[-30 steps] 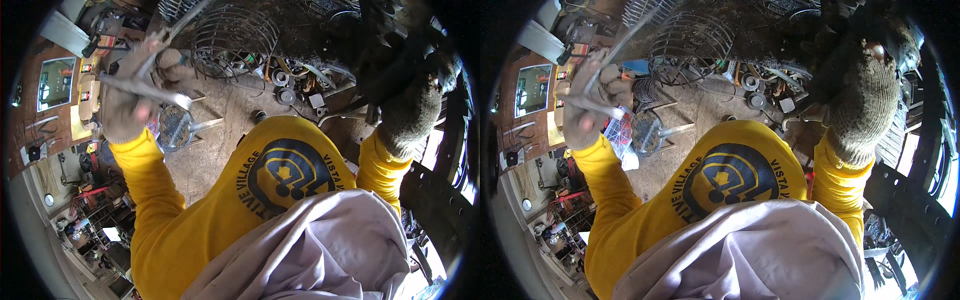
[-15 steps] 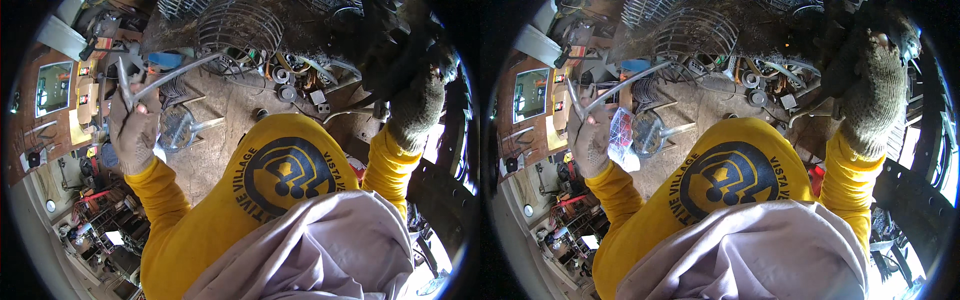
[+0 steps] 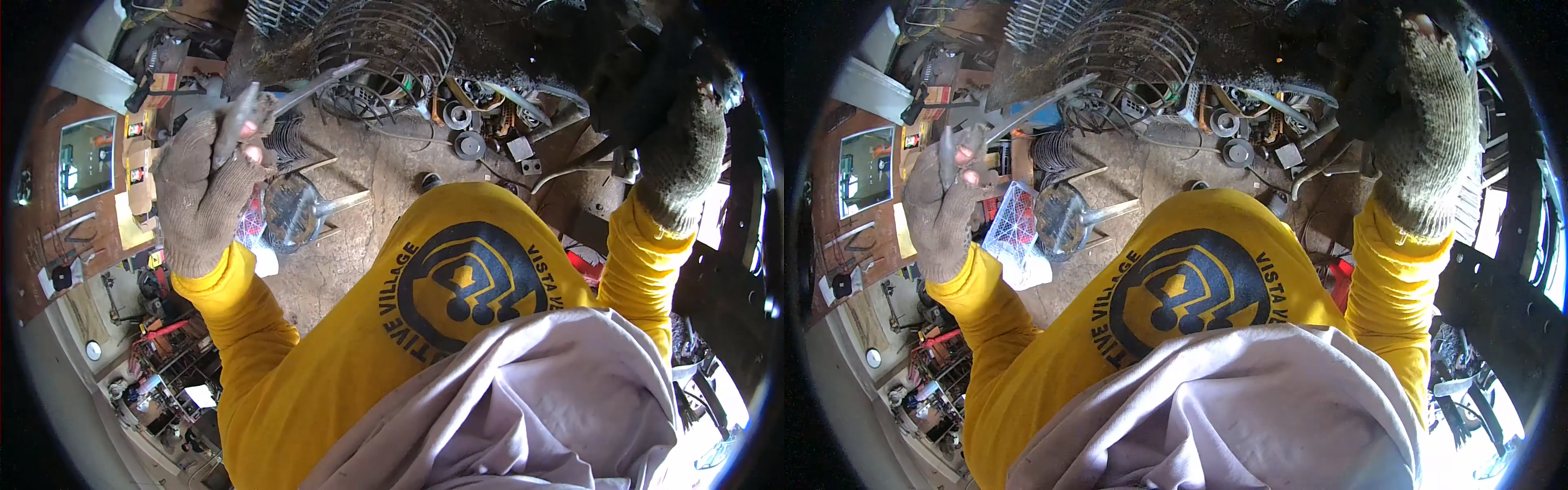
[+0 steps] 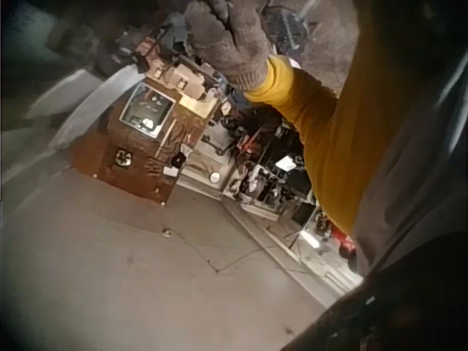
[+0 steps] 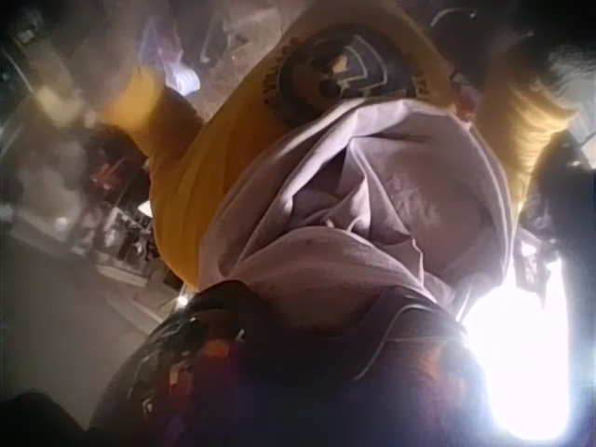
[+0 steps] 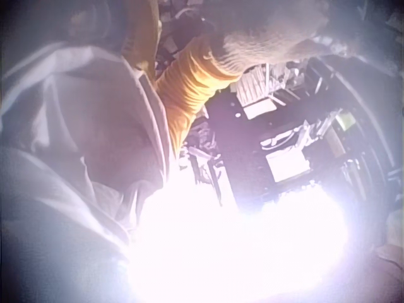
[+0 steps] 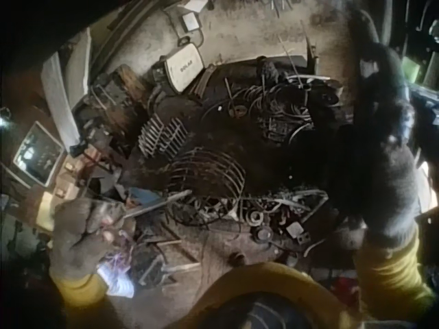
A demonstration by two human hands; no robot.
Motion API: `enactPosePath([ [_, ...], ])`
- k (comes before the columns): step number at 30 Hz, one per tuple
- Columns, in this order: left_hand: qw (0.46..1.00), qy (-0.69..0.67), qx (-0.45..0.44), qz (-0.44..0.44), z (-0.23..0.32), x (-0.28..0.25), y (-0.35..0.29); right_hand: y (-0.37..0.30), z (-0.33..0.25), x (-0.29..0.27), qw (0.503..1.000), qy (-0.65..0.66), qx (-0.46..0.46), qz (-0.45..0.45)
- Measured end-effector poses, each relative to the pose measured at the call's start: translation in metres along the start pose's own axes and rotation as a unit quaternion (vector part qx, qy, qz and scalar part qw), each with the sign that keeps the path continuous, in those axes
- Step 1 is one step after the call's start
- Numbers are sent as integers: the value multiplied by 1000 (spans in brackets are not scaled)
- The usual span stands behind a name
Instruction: The person welds a metal wire cage on a workbench, holding the cage by hand with gloves while joining wires together with a welding torch and adjusting pieces with pliers.
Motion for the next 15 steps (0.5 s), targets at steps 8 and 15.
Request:
enactPosePath([
  [8,973,119,123,-155,-3,1,21,3,-24,7,936,307,168,46],
  [15,980,162,72,-91,12,-13,2,10,-63,14,994,37,101,-30],
])
Point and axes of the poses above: each hand's wrist, its own y-axis towards the middle knuckle, its own x-axis out of the palm, z = x × y, the point moved 2 cm from there along y, towards the middle knuckle, and after that the axes turned 5 degrees about y, right-handed, at the moved point
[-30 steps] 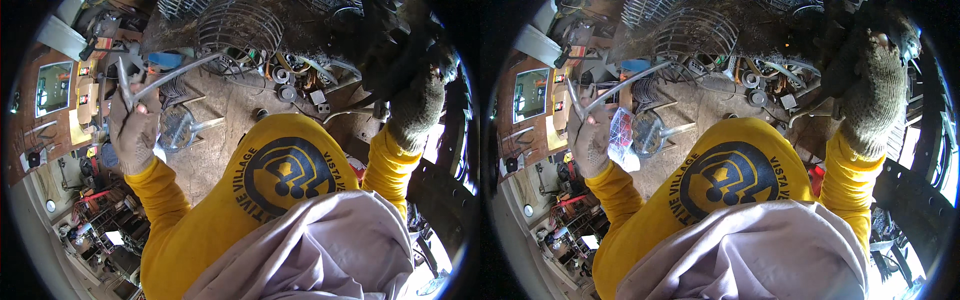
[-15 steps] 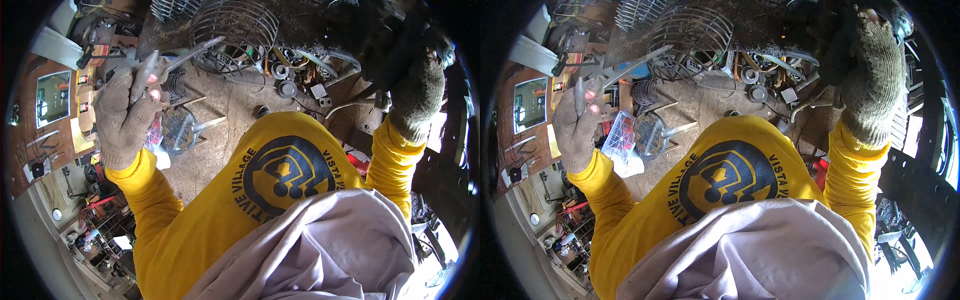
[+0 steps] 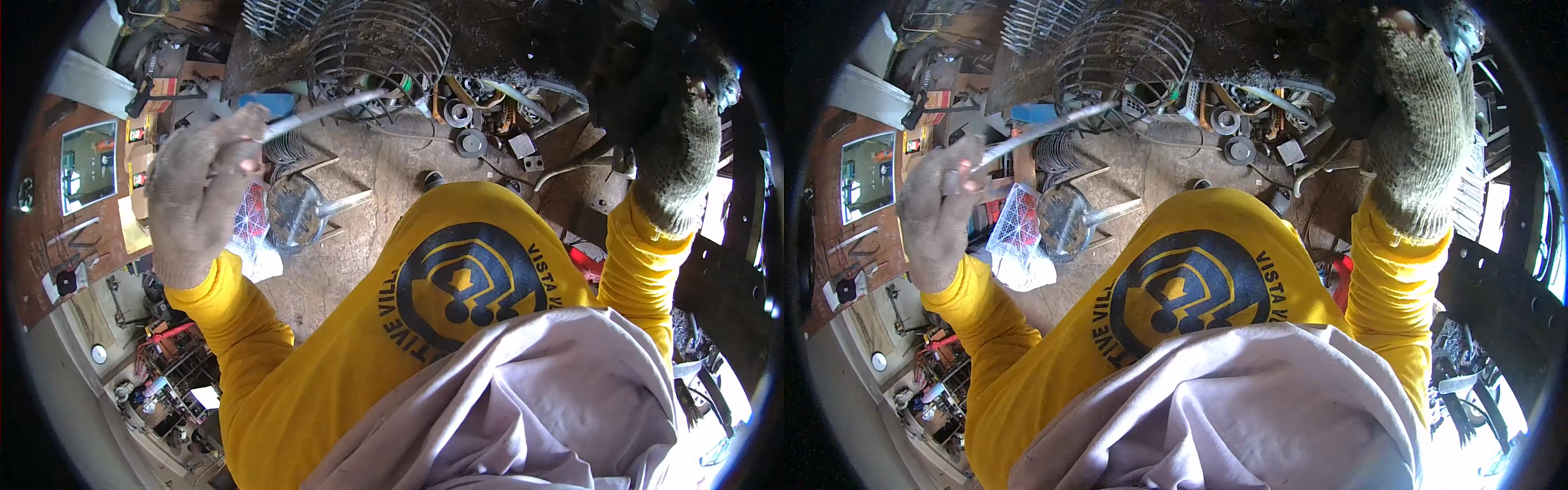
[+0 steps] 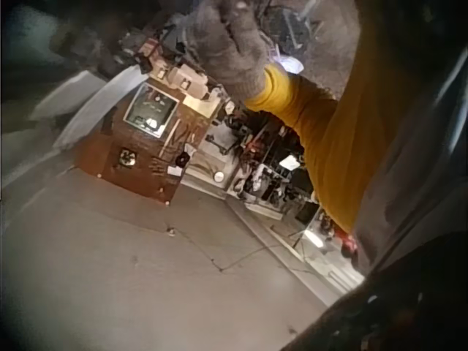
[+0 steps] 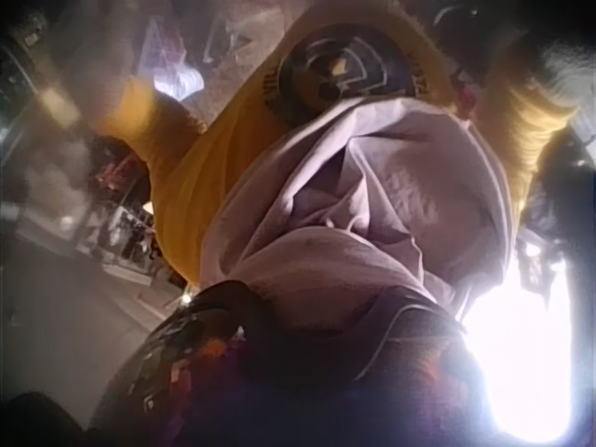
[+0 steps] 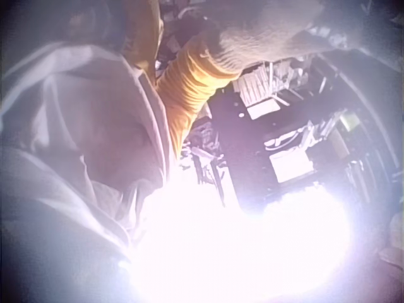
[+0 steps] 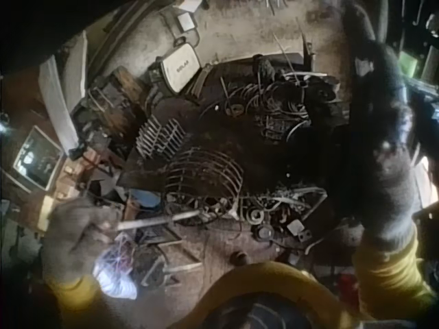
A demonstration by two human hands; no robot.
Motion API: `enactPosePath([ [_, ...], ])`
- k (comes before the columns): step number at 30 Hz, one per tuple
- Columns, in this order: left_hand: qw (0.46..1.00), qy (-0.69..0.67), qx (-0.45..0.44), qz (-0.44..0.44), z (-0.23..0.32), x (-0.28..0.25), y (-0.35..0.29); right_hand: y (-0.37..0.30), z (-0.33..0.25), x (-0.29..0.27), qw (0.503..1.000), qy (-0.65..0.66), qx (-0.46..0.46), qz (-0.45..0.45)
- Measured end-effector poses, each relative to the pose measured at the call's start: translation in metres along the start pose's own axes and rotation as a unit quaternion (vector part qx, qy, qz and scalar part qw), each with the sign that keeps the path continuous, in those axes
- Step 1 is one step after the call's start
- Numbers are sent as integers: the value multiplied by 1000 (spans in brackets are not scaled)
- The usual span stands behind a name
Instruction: The person welds a metal wire cage on a workbench, holding the cage by hand with gloves while joining wires together with a welding torch and adjusting pieces with pliers.
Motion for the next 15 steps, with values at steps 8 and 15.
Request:
enactPosePath([
  [8,990,58,86,92,-19,11,13,-23,-5,-1,876,-438,-187,-71],
  [15,994,76,79,17,-5,6,20,-41,-7,11,982,125,139,28],
])
Point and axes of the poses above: each hand's wrist, its own y-axis towards the middle knuckle, its own x-axis out of the palm, z = x × y, the point moved 2 cm from there along y, towards the middle knuckle, and after that the axes turned 5 degrees about y, right-handed, at the moved point
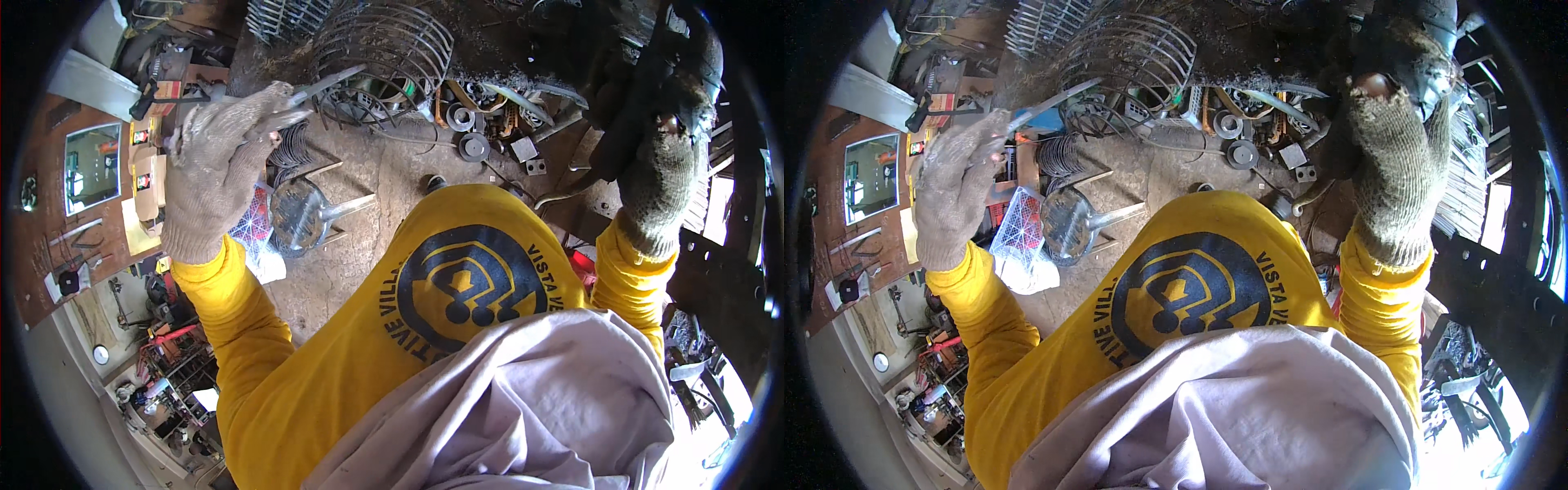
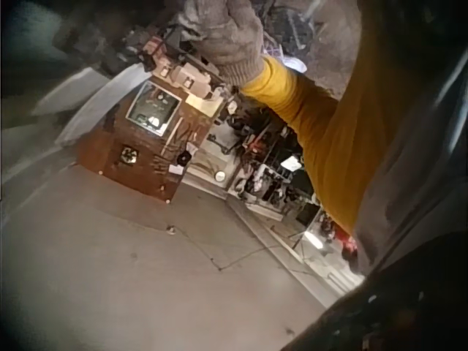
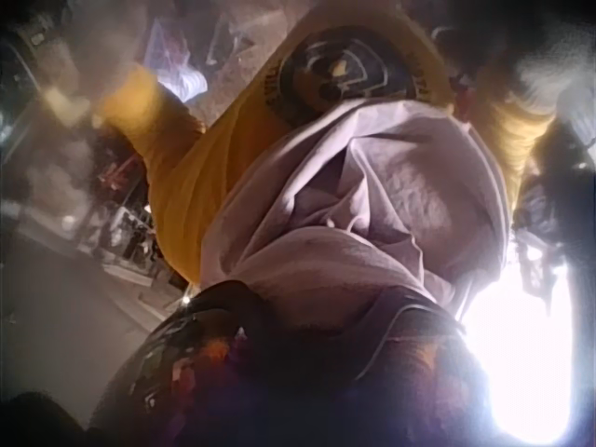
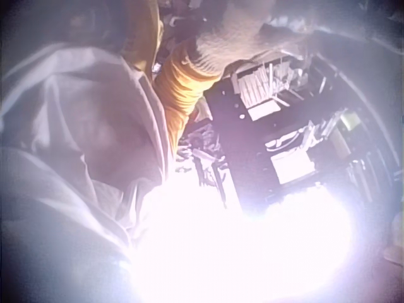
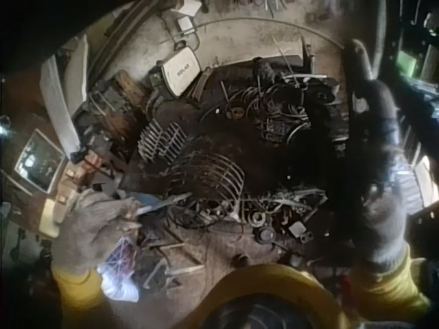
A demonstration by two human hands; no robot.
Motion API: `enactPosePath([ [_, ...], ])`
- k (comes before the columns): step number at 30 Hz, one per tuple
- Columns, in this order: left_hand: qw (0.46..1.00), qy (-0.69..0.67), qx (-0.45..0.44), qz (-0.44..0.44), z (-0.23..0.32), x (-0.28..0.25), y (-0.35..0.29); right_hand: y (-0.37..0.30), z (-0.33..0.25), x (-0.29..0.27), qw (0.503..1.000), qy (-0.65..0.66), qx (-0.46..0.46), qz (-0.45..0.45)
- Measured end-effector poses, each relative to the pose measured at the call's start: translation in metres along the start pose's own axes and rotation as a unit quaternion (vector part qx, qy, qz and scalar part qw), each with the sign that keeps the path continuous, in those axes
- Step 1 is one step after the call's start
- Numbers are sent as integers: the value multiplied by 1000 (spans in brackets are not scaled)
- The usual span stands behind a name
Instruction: The person welds a metal wire cage on a workbench, holding the cage by hand with gloves while joining wires together with a welding torch and adjusting pieces with pliers.
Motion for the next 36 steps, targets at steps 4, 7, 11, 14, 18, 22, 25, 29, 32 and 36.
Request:
enactPosePath([
  [4,998,12,56,-8,8,16,0,-6,3,1,999,30,34,4],
  [7,985,79,153,10,15,29,-16,-10,1,1,998,45,47,1],
  [11,997,60,25,43,18,38,-26,-18,5,4,1000,-13,9,-3],
  [14,996,43,20,75,25,39,-23,-21,9,5,992,-107,-64,8],
  [18,998,33,31,52,37,43,-24,-28,-7,13,977,-200,-76,-4],
  [22,995,57,26,80,51,48,-21,-49,-13,18,962,194,192,20],
  [25,993,100,31,58,54,53,-23,-48,-20,22,954,252,160,-17],
  [29,988,148,41,22,58,55,-25,-52,-21,24,956,254,146,-9],
  [32,987,156,19,45,57,52,-26,-51,-19,20,965,217,145,-20],
  [36,991,116,41,55,54,47,-26,-49,-21,18,959,232,163,-20],
])
Point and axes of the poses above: each hand's wrist, its own y-axis towards the middle knuckle, its own x-axis out of the palm, z = x × y, the point moved 2 cm from there along y, towards the middle knuckle, and after that the axes turned 5 degrees about y, right-handed, at the moved point
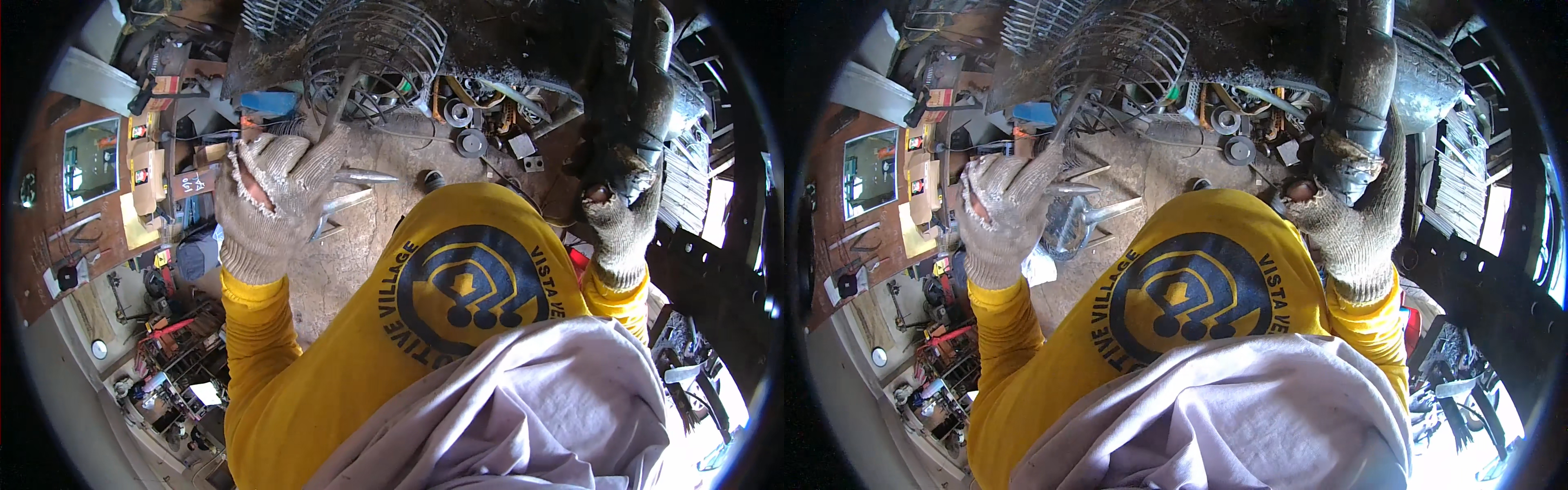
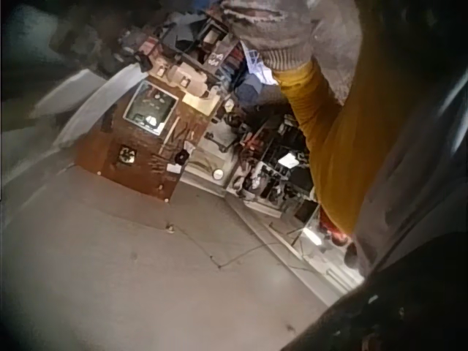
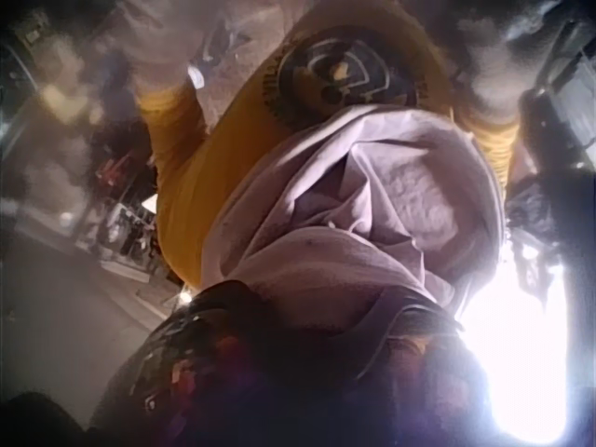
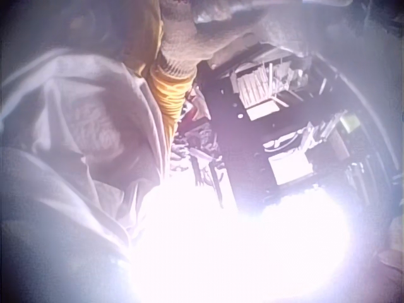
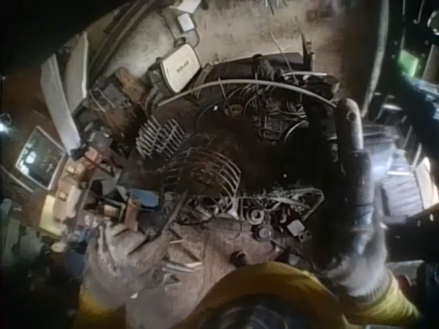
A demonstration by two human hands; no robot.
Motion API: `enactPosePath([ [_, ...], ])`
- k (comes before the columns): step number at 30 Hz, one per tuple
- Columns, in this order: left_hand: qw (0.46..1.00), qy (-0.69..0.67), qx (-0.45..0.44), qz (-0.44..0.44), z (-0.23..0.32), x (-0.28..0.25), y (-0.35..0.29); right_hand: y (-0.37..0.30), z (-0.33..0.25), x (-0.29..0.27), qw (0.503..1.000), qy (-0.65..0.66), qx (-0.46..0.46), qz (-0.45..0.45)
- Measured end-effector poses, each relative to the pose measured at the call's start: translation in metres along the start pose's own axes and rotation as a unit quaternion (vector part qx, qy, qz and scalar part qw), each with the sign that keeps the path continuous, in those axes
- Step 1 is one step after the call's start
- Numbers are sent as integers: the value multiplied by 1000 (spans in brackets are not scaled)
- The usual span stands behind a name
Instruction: The person welds a metal wire cage on a workbench, holding the cage by hand with gloves while joining wires together with a welding torch and adjusting pieces with pliers.
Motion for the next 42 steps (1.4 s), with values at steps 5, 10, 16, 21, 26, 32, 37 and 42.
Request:
enactPosePath([
  [5,1000,14,-12,15,-1,8,-10,0,-5,3,999,27,18,-4],
  [10,998,48,-48,-6,12,9,-5,-1,-7,1,999,18,3,-27],
  [16,996,75,-48,-17,26,25,-10,-8,-9,-3,998,2,58,-38],
  [21,995,91,-29,-33,24,41,-25,-13,7,-15,992,-101,-32,-67],
  [26,989,108,-20,-96,34,22,1,-32,8,-8,995,-90,-13,-31],
  [32,989,149,12,-18,23,45,-15,-61,8,9,997,-60,9,48],
  [37,992,124,23,-13,25,43,-13,-88,17,10,990,-84,20,108],
  [42,987,156,32,21,31,32,-9,-122,31,-11,994,-78,16,77],
])
Point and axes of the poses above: each hand's wrist, its own y-axis towards the middle knuckle, its own x-axis out of the palm, z = x × y, the point moved 2 cm from there along y, towards the middle knuckle, and after that the axes turned 5 degrees about y, right-handed, at the moved point
